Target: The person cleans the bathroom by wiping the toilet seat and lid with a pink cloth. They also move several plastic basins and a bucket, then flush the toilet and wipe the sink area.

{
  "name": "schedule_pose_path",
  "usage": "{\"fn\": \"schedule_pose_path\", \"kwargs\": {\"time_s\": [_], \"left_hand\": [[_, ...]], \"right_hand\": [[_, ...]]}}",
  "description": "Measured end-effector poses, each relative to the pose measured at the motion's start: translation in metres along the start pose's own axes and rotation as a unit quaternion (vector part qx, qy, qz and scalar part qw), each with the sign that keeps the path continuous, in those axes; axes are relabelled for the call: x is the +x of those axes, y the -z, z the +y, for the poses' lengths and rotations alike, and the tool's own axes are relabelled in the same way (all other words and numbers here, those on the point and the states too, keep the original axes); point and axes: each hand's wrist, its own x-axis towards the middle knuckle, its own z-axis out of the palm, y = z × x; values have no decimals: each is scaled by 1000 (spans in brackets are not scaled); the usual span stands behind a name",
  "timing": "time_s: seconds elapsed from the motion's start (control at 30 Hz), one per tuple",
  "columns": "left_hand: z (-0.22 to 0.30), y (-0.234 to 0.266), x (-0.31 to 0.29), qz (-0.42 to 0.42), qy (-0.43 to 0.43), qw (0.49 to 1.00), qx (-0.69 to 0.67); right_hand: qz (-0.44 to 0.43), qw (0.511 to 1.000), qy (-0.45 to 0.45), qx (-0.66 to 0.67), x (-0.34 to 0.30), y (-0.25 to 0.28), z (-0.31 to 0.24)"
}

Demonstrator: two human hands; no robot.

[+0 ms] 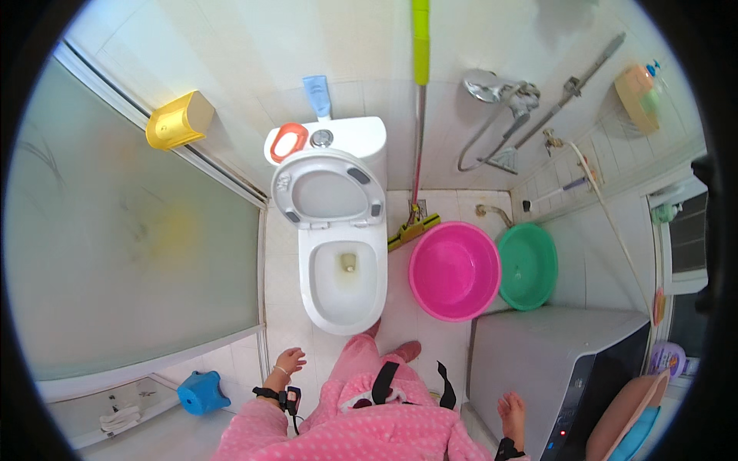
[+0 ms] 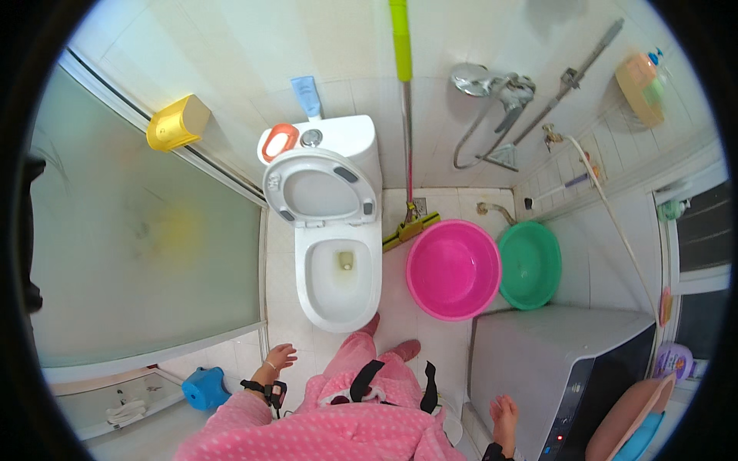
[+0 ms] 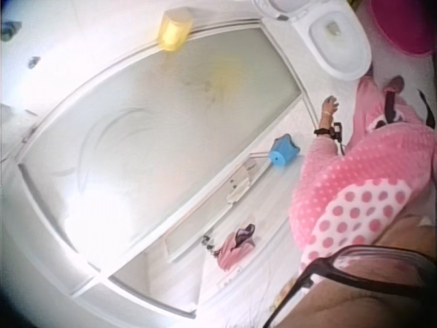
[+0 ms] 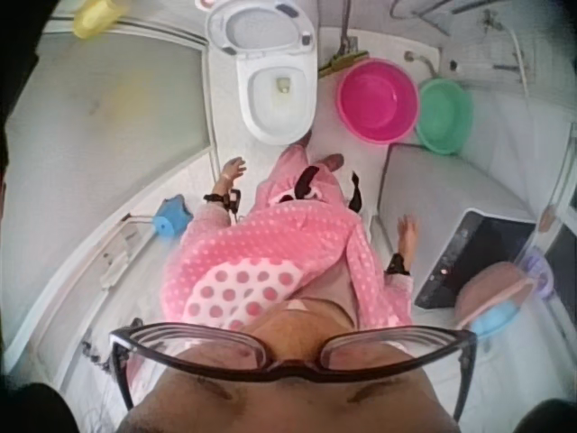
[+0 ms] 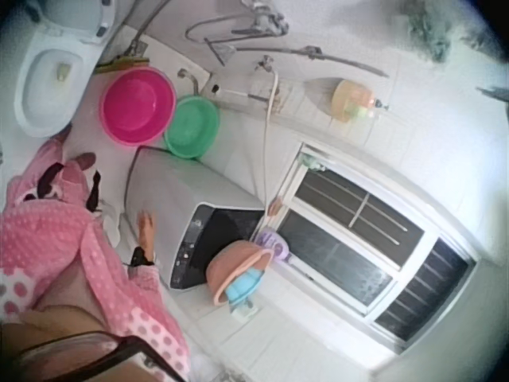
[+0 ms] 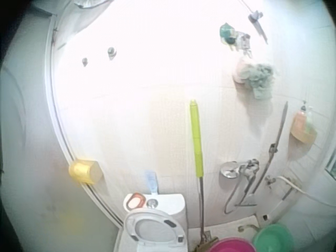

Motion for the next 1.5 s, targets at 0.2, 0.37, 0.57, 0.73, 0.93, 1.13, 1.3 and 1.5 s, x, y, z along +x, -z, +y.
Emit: {"fn": "schedule_pose_path", "kwargs": {"time_s": [0.2, 0.37, 0.57, 0.73, 0.93, 1.13, 1.3, 1.5], "left_hand": [[-7, 39, 33, 29, 27, 999, 13], [12, 39, 58, 10, 10, 999, 48], [73, -3, 106, -19, -73, 988, 136], [115, -73, 171, -7, -277, 938, 206], [148, -162, 277, 30, -306, 911, 274], [157, -226, 353, 51, -316, 903, 287], [151, -256, 403, 80, -347, 888, 292], [142, -227, 400, 11, -405, 835, 371]], "right_hand": [[32, 994, -46, 96, -23, -19, -11], [8, 990, -38, 138, -38, -33, -8], [5, 984, -64, 165, -52, -27, 19], [18, 984, -109, 141, -51, -1, 65], [65, 981, -146, 108, -61, 20, 109], [106, 974, -181, 92, -90, 31, 131], [93, 963, -206, 149, -99, 21, 137], [98, 970, -203, 86, -94, 6, 125]]}}
